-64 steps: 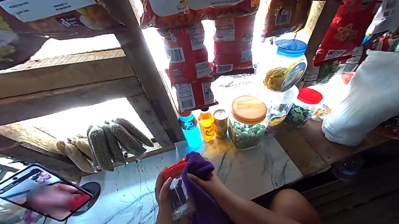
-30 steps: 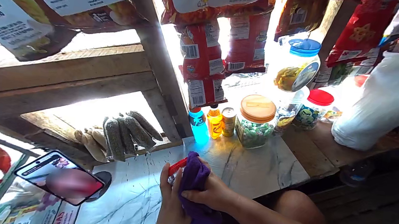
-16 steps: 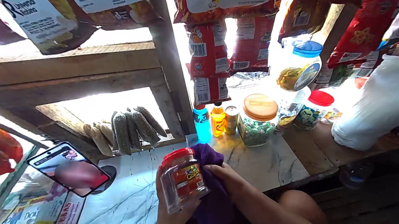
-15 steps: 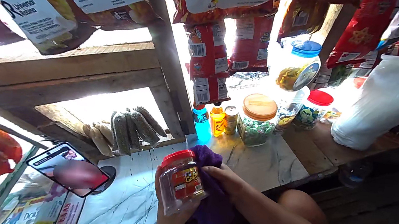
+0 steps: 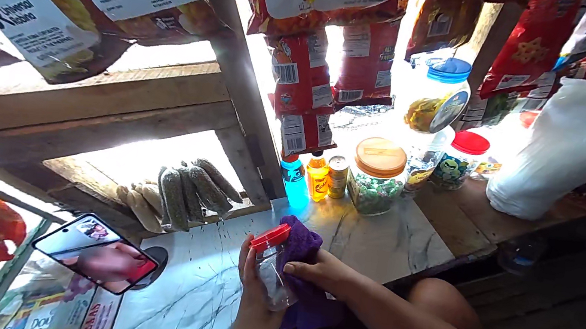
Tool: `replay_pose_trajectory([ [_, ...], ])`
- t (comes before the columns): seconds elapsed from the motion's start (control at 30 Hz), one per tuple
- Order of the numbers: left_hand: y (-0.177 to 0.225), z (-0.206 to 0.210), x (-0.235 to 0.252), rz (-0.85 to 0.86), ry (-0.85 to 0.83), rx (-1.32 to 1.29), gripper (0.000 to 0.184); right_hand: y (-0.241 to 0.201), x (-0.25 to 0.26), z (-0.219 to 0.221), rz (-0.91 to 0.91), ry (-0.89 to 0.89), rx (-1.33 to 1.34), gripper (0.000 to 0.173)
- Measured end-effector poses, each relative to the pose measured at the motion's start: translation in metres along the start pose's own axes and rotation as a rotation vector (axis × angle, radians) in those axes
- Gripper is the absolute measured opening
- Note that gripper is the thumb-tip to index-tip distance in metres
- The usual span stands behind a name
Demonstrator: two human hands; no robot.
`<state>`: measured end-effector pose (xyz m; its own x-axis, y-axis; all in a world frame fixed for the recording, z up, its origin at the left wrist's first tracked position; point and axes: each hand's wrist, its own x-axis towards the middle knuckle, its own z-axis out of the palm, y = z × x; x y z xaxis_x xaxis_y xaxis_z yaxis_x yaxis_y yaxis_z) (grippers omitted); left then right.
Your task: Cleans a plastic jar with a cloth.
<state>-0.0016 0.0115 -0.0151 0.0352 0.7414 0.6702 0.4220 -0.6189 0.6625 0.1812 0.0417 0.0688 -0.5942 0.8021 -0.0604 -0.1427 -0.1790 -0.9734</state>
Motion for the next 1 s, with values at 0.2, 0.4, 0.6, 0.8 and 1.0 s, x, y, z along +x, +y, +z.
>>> replay_pose_trajectory([
  [0.2, -0.007, 0.006, 0.004, 0.035, -0.038, 0.297, 0.086, 0.031, 0.016, 0.002, -0.085, 0.151, -0.272, 0.096],
  [0.4, 0.0, 0.011, 0.011, 0.059, -0.004, 0.295, 0.086, 0.027, 0.02, 0.0, -0.119, 0.193, -0.042, 0.057],
  [0.6, 0.005, -0.006, 0.019, 0.098, -0.018, 0.179, 0.084, 0.011, 0.015, -0.008, -0.003, 0.111, 0.265, 0.032],
  [0.8, 0.01, -0.019, 0.012, 0.129, -0.023, 0.241, 0.066, 0.002, 0.008, -0.002, 0.019, 0.126, 0.124, 0.028],
  [1.0, 0.028, -0.031, 0.01, 0.172, -0.229, 0.133, 0.074, 0.006, 0.005, -0.007, 0.023, 0.078, 0.124, 0.041],
])
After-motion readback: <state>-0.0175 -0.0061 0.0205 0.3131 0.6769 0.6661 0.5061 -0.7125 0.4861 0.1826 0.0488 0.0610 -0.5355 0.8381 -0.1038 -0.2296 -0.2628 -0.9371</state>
